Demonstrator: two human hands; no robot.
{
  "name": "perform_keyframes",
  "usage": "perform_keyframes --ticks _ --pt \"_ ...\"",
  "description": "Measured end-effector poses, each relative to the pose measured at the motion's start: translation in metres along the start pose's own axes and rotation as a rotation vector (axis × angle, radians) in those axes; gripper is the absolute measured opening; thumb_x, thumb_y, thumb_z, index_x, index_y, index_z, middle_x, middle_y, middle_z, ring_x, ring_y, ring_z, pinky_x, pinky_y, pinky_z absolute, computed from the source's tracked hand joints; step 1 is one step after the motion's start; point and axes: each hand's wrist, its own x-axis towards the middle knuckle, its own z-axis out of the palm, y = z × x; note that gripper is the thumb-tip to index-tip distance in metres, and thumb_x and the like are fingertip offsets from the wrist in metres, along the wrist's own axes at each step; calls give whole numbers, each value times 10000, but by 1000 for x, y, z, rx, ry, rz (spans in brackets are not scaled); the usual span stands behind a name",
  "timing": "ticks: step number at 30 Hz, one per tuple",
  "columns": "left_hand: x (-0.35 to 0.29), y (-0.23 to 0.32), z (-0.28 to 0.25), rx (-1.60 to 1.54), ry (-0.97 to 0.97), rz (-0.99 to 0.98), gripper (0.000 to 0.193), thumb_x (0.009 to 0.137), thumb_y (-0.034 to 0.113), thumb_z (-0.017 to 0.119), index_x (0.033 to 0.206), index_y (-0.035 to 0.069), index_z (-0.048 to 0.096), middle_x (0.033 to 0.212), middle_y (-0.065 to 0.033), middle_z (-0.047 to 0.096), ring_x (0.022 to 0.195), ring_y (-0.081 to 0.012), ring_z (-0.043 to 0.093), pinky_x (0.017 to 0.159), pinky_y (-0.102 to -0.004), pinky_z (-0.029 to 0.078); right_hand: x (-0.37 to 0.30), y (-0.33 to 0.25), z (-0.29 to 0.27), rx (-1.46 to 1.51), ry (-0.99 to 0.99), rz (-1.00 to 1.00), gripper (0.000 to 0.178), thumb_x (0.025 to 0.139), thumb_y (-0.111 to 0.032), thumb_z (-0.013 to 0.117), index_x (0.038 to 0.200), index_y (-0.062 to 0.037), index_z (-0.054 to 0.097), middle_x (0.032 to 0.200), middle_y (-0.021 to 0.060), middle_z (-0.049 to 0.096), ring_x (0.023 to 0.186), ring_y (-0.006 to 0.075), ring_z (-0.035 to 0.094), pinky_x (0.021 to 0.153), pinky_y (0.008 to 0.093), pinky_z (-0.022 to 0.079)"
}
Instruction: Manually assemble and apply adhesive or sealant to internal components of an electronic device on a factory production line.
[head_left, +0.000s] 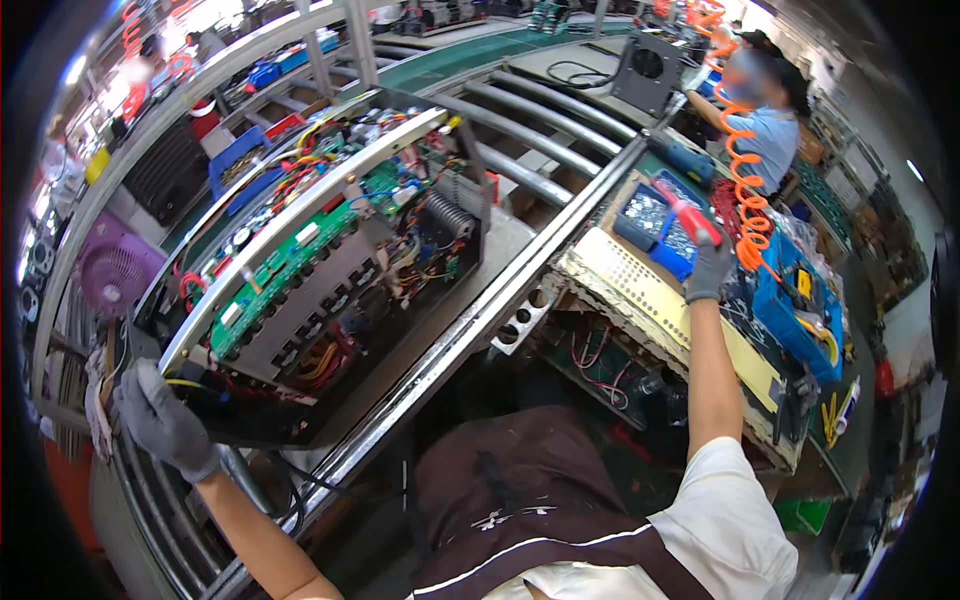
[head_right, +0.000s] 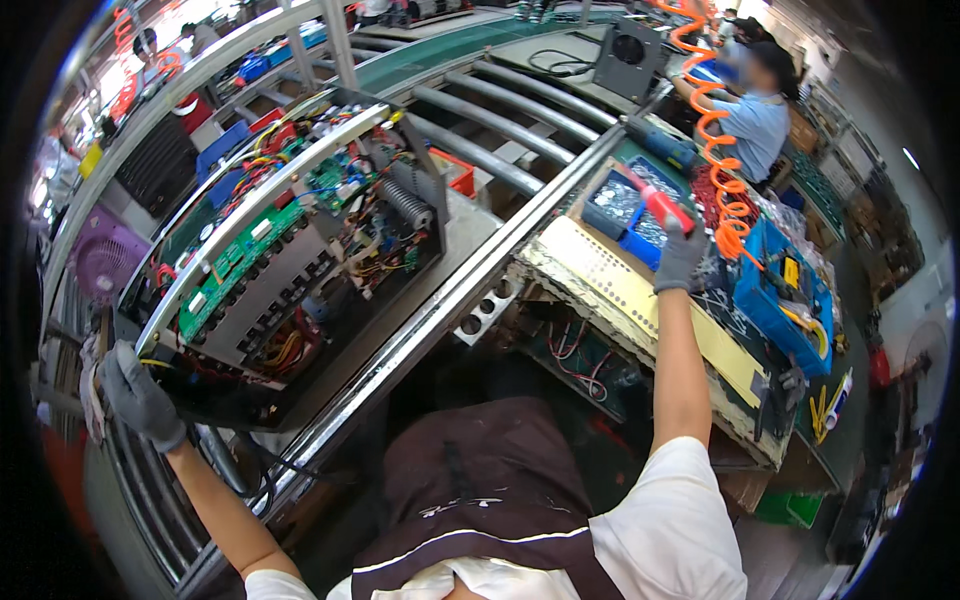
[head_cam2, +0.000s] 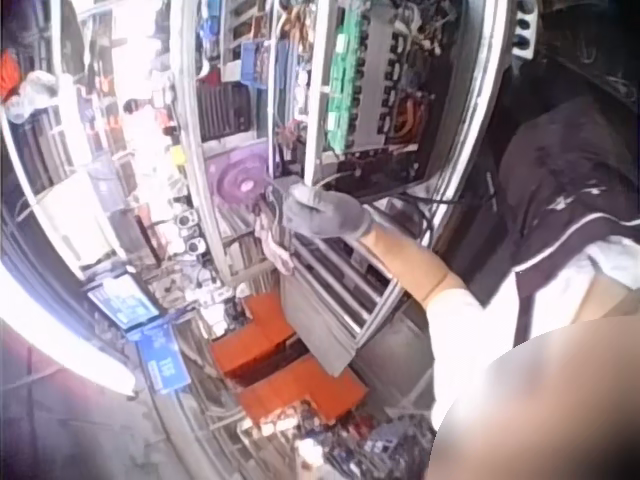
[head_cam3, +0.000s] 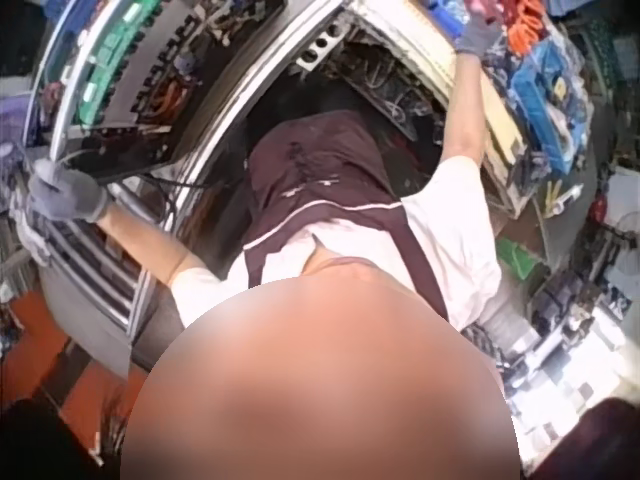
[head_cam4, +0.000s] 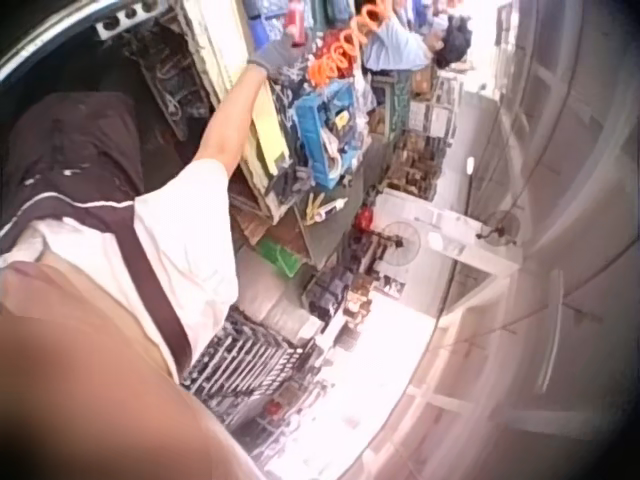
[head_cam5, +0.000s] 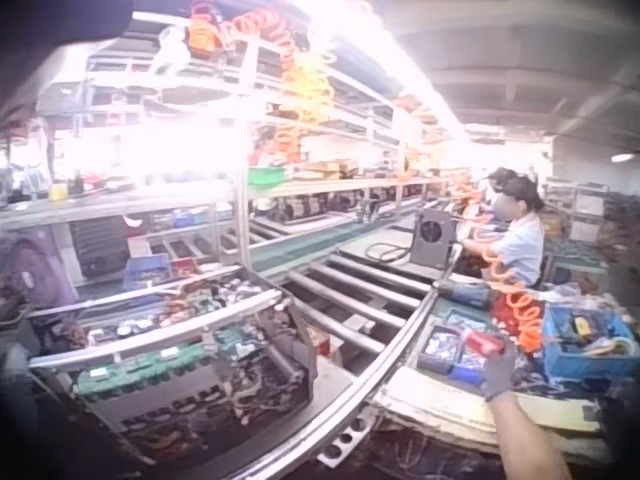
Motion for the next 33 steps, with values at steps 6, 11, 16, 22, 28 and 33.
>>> perform_keyframes --ticks 6,11,16,22,28,33 --pt "4 16 6 -24 64 96 216 932 115 495 846 -54 598 796 -152 579 759 -294 508 725 -384 404 -35 -127 64 837 -248 619 451 781 -413 717 1039 -76 566 750 16 565 642 129 525 561 260 431" --pt "5 16 9 -23 56 57 200 915 105 492 833 -47 594 796 -142 577 777 -291 509 746 -374 406 -97 -246 123 697 -500 224 419 821 -308 670 1101 -29 531 952 111 601 803 178 588 631 289 481" --pt "3 9 8 -12 44 36 175 892 96 504 856 -38 610 825 -142 589 803 -289 521 765 -370 413 -130 -287 137 493 -521 -382 464 728 -103 758 1083 -24 469 1097 193 560 971 265 593 842 371 501" --pt "4 8 9 -19 54 46 162 874 98 537 859 -43 616 828 -142 596 810 -293 526 768 -373 419 -145 -299 149 417 -529 -485 468 699 24 776 1042 -35 463 993 155 558 955 259 605 800 336 521" --pt "5 10 9 -34 61 59 162 869 105 554 833 -45 602 787 -138 583 783 -293 518 738 -379 412 -144 -303 154 335 -527 -488 443 696 18 782 1009 -26 471 968 145 555 917 252 622 784 330 524" --pt "5 9 7 -27 60 80 165 871 111 557 827 -44 597 776 -137 575 769 -295 512 717 -385 409 -144 -297 158 369 -496 -458 424 708 2 779 1010 -28 483 969 152 572 910 246 626 787 322 517"
